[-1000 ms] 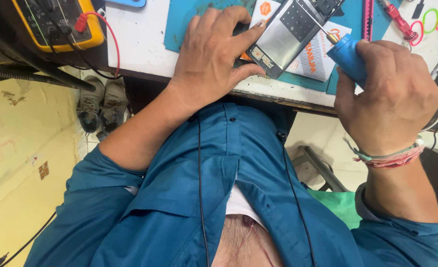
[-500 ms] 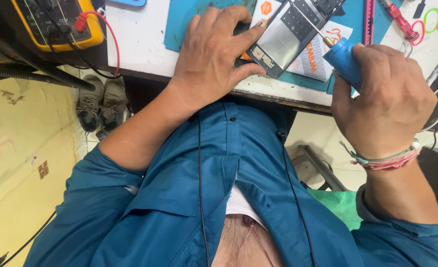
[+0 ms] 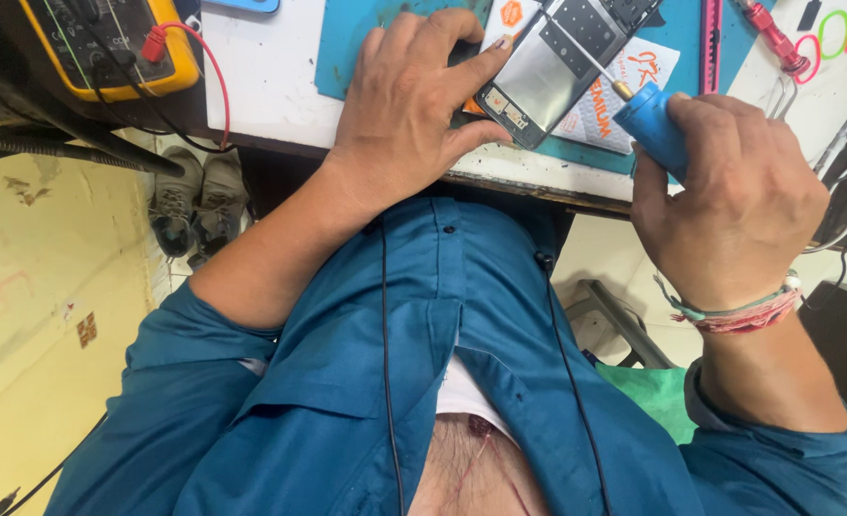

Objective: The person uses a pink plastic tool to pry and separate the screen from the phone's frame. They then use a blue soldering iron to apply heat to the edges of the screen and the phone body, working to remove the display assembly.

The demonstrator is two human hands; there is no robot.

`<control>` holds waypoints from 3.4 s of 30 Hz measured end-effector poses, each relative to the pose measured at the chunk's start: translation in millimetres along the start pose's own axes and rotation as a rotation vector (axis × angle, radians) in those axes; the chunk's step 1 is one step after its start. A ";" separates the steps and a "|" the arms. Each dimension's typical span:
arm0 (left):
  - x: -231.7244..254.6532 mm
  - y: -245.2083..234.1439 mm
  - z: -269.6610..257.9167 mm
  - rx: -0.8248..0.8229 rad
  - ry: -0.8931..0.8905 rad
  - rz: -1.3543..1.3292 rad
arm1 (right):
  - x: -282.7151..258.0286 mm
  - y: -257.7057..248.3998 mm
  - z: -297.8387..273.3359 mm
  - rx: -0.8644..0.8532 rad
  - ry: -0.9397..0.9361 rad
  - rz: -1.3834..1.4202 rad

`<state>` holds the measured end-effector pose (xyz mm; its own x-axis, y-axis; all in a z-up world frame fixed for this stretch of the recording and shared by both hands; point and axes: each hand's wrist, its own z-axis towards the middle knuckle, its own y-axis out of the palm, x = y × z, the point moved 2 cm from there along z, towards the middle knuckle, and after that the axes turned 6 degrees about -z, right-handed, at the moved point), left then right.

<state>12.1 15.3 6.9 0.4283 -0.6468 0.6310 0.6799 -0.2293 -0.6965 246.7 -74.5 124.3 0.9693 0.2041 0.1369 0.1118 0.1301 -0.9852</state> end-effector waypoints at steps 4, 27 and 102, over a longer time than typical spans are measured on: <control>-1.0 1.3 -1.0 -0.007 -0.018 -0.015 | -3.1 -1.5 0.4 0.012 -0.003 0.009; 2.0 -1.3 -4.1 -0.013 -0.029 0.016 | -15.0 3.5 -12.6 -0.040 0.061 0.417; -0.6 -2.4 13.8 -0.072 0.013 0.053 | 34.2 42.9 23.1 0.282 0.367 1.238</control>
<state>18.4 26.2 12.9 0.4543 -0.6688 0.5885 0.6118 -0.2460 -0.7518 279.6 -39.5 89.1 0.4047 0.0666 -0.9120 -0.8907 0.2544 -0.3766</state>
